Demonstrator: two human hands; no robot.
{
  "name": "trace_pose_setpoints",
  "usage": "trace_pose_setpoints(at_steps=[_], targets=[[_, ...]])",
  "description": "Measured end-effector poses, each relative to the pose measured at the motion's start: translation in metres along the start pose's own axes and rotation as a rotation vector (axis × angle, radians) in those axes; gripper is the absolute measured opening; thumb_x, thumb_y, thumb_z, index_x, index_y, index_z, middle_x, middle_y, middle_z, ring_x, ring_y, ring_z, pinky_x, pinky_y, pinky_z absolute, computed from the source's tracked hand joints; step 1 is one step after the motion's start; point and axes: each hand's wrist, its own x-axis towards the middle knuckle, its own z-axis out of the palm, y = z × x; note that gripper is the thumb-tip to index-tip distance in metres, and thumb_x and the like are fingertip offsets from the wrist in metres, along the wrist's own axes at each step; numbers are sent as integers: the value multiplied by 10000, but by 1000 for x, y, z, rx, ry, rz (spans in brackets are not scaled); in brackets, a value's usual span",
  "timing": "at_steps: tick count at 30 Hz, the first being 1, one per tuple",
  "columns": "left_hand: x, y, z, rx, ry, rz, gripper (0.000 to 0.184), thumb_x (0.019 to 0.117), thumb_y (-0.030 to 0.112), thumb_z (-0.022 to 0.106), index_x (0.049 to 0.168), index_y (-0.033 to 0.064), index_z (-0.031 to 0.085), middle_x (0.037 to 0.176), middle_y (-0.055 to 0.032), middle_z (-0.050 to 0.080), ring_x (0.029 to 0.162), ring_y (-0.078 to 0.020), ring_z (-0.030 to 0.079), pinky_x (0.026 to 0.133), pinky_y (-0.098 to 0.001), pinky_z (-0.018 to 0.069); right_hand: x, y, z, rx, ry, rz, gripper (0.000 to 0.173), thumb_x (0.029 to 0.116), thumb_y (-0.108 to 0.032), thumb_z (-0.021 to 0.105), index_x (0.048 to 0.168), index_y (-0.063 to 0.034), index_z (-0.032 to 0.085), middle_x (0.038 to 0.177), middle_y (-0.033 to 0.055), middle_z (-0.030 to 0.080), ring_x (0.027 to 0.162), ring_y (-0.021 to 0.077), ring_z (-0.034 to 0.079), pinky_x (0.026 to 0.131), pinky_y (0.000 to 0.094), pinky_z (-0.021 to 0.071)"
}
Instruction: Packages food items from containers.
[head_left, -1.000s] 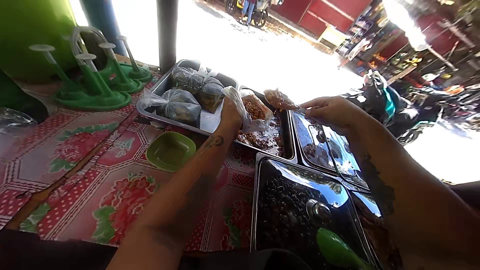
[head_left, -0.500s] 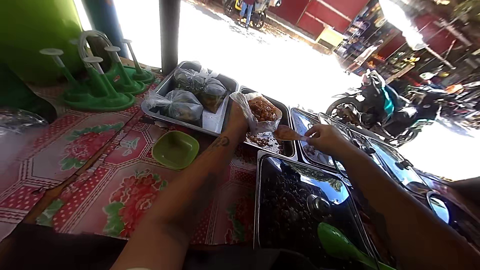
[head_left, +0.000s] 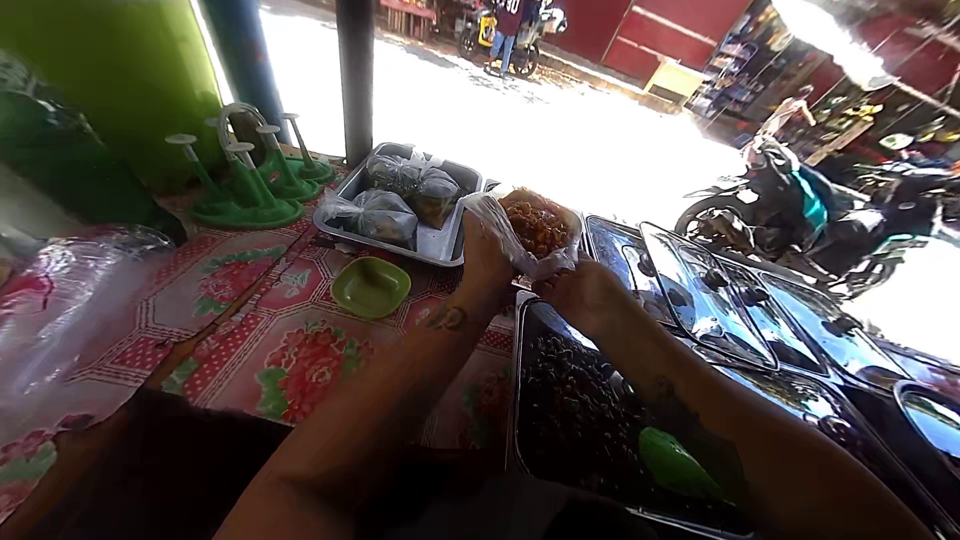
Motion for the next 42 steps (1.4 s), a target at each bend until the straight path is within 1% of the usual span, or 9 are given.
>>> trace_pose_setpoints(at_steps=[7,11,14,17,21,27,30,36,42], targets=[[-89,29,-77,279,59,-251,390,1120,237,346,1499,147,345,1148,-82,623,898,-139,657,729,-340,581,-31,9,10,-341,-4,37,363,1039,59,451,1367,-86,389,858,43,560,634,107,612,609,266,563],[-127,30,-105,575,-50,-320,539,1098,207,440,1581,66,249,1254,-166,632,1105,-197,645,968,-413,528,-33,24,8,-459,-127,39,489,1002,93,506,1424,-98,352,958,65,545,698,125,624,637,297,574],[-141,29,-117,737,-80,-308,582,1059,162,534,1569,70,266,1163,-163,656,1023,-208,673,922,-421,546,-39,30,11,-540,-235,13,452,986,99,550,1366,-91,397,921,51,605,714,104,635,668,283,572],[-153,39,-132,819,-41,-166,595,973,72,608,1518,26,374,1378,-211,548,1135,-262,649,937,-452,565,-49,29,16,-634,-304,-63,342,968,120,561,1262,-37,483,924,53,609,681,95,630,631,257,576],[-154,62,-150,962,20,31,483,933,78,592,1406,89,497,1392,-120,558,1016,-154,661,725,-324,580,-53,28,10,-960,-360,-312,129,960,73,601,1071,16,631,898,86,659,646,99,650,603,263,591],[-81,105,-116,1002,-117,363,309,960,115,551,1263,62,569,1214,-65,644,955,-38,649,725,-187,549,-32,3,-26,-1438,-402,-446,153,976,-33,640,1090,-21,742,1110,161,670,946,268,673,842,454,574],[-14,101,-86,1032,-358,224,199,1001,108,583,1184,46,632,1035,-58,685,845,-50,653,752,-229,550,6,-25,-67,-1506,-191,-627,143,989,-75,630,1065,-13,735,1034,178,691,868,311,687,785,531,572],[97,46,-55,1454,-697,-99,215,1019,133,546,1113,-6,680,1038,-186,678,990,-325,651,883,-545,501,87,-64,-140,-1760,19,-122,236,1029,-151,599,1041,41,737,1051,280,698,1052,462,656,927,669,475],[100,28,-64,2028,-1101,-205,223,880,267,731,787,76,662,828,-115,656,831,-324,666,691,-566,536,137,-27,-150,-1766,170,147,319,969,-261,658,913,43,735,943,261,706,911,425,689,806,654,527]])
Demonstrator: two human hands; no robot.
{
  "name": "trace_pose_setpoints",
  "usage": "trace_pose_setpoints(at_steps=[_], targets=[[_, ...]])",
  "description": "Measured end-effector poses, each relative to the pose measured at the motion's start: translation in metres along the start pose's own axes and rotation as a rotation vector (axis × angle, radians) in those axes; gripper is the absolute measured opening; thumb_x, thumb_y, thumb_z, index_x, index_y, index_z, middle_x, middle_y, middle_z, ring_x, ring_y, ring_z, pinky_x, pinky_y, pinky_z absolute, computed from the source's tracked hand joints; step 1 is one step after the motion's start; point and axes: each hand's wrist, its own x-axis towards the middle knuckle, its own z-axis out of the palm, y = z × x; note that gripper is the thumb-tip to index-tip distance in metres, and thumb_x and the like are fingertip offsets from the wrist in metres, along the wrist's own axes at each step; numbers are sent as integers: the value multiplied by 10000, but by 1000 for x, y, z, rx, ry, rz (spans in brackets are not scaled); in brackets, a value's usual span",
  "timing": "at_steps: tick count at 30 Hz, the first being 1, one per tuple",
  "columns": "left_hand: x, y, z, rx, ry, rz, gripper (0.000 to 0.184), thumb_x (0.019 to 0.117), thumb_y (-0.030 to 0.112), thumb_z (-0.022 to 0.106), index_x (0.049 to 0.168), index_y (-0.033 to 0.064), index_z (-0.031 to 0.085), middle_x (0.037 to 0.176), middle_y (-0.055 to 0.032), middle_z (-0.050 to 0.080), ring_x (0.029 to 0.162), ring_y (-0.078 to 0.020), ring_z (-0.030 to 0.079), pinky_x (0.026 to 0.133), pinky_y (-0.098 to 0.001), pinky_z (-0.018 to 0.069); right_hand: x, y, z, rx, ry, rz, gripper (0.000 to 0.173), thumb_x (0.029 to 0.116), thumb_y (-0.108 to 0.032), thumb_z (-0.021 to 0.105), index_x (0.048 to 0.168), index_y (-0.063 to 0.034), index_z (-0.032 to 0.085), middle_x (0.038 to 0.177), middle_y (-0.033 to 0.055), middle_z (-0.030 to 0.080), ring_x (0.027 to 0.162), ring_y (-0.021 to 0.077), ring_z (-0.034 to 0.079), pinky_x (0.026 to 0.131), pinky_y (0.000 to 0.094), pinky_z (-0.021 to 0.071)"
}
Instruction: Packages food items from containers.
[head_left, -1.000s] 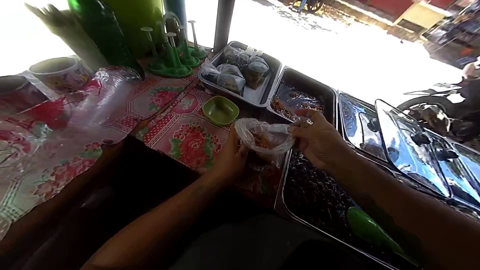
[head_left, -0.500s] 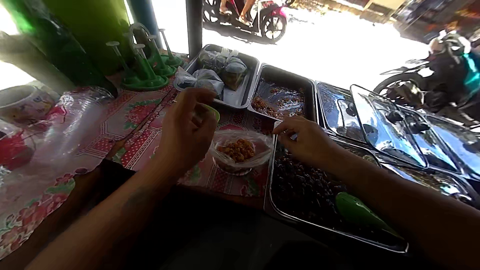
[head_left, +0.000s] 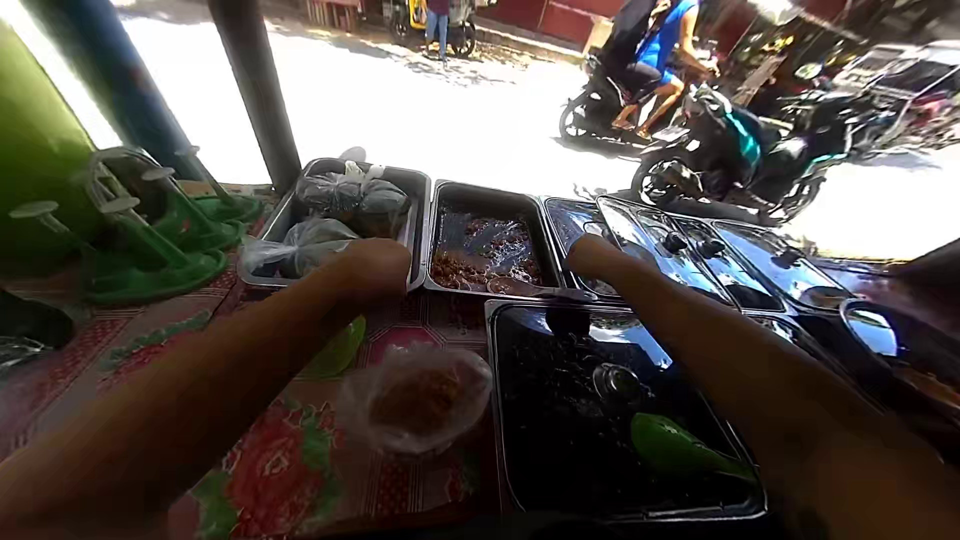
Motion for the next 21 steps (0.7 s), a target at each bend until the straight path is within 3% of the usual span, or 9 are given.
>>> trace_pose_setpoints(at_steps=[3,8,10,13,15,17,19,21], targets=[[-16,2,4,64,6,43,144,874,194,735,833,72,671,870,-114,663,872,-323,668,692,-540,530,7,-30,-12,-124,-183,146,388,1004,-296,627,978,85,695,1128,284,674,1112,431,648,919,640,497],[-24,4,12,71,65,33,86,942,120,657,965,46,695,974,-139,678,961,-349,677,727,-531,544,20,-40,-5,16,-146,257,400,914,-208,764,1056,146,642,1154,324,641,1113,445,635,929,636,493],[-27,5,9,89,41,34,66,934,81,649,969,41,689,987,-144,675,975,-350,674,733,-523,540,20,-43,-7,70,-150,311,415,921,-208,758,1092,150,640,1198,325,632,1157,444,621,967,624,482],[-31,1,5,111,7,46,88,926,101,687,994,46,697,1015,-137,679,992,-342,673,753,-516,542,30,-30,-8,239,-113,373,398,930,-209,751,1090,135,632,1094,288,630,989,387,621,872,586,496],[-27,-9,5,79,25,118,120,935,157,707,969,43,695,978,-131,673,967,-331,672,774,-514,544,34,-21,-14,285,-95,373,328,960,-251,713,1014,65,647,895,163,605,751,246,562,702,456,497],[-16,-23,4,-90,93,244,205,968,254,697,882,68,709,842,-85,660,827,-263,655,736,-472,530,34,-12,-22,390,-165,331,284,1017,-236,629,1105,33,634,923,119,599,748,191,547,700,392,493],[-2,-27,-2,-320,140,287,302,1030,298,618,832,87,704,737,-34,619,701,-175,603,668,-396,495,46,0,-16,489,-122,297,261,1013,-181,622,1121,55,651,969,180,661,781,243,619,724,446,529],[14,-21,-11,-512,137,248,331,1077,236,523,889,38,710,769,-65,638,718,-172,619,710,-389,513,52,9,-14,543,-84,263,259,1023,-160,598,1121,76,640,1006,221,670,842,294,654,787,506,544]])
